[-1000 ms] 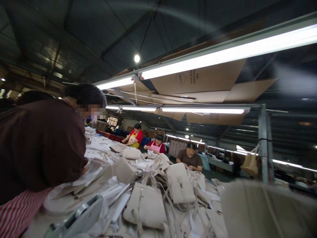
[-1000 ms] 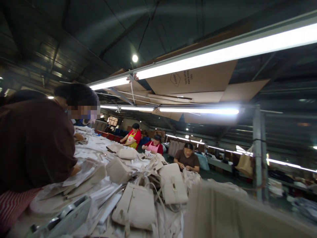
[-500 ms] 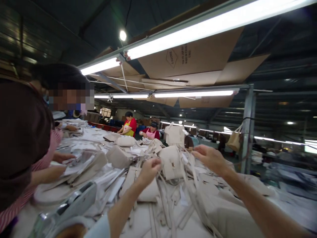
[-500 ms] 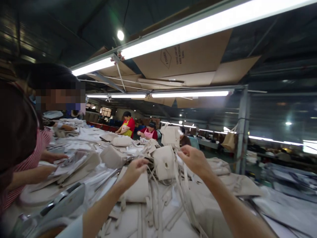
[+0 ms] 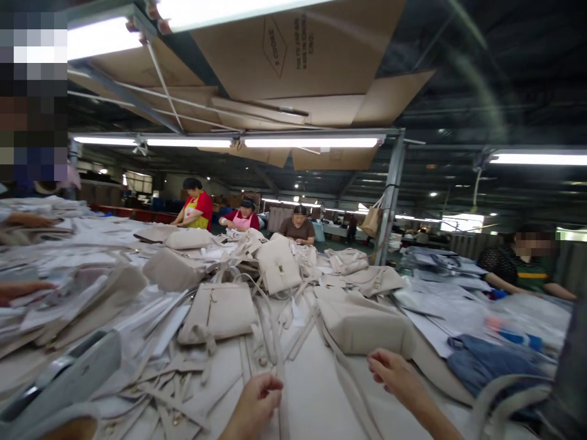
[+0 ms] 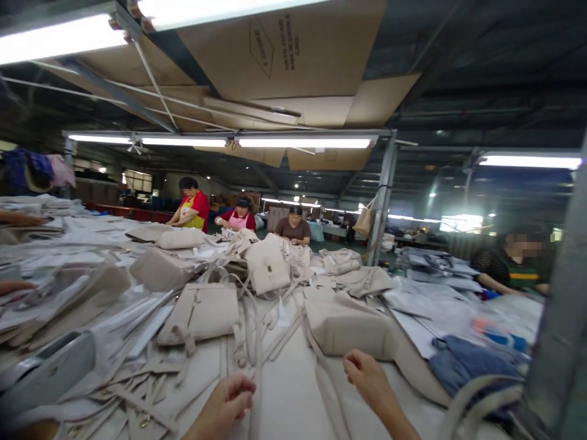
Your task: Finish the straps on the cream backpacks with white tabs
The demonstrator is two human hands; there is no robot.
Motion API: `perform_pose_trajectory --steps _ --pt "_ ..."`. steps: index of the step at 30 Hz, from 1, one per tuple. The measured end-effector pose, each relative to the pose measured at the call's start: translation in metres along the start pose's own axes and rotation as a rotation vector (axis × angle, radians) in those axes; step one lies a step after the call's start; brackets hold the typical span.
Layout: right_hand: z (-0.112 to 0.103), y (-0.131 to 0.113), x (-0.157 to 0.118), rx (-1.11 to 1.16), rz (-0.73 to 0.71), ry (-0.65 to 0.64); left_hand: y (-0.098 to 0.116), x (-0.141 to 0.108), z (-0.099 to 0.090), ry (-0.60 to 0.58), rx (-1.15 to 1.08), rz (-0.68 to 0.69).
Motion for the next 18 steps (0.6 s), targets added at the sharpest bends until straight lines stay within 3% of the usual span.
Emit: perform_pose_trajectory --steps 4,6,8,12,15,18 --pt "0.033 0.018 -0.005 0.0 0.091 -0.128 -0.019 0.004 -0.005 0.055 -0.032 -0.053" --pt "0.051 0.013 -0.002 -0.069 0.01 -0.17 -0.022 0.004 -0.005 0.06 -0.057 -0.068" --pt "0.06 0.002 0.006 -0.197 -0.093 -0.124 -0.022 0.003 -0.003 0.044 -0.043 -0.071" --pt "0.053 -0.017 0.036 -0.461 -0.108 0.108 -0.01 0.001 -0.001 -0.002 0.199 0.051" --pt "0.054 -0.019 0.063 -0.474 -0.055 0.092 -0.005 0.004 -0.001 -0.019 0.375 0.151" --pt "0.052 -0.007 0.085 -0.395 0.04 0.083 -0.012 0.011 -0.001 -0.032 0.417 0.164"
Point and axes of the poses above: each hand's wrist, its own x-axis towards the middle knuckle, its own z-axis out of the palm, y = z × x, the point moved 9 cm from there along x, towards the middle knuckle, and after that the axes turned 9 degrees about y, right-handed, at the moved point
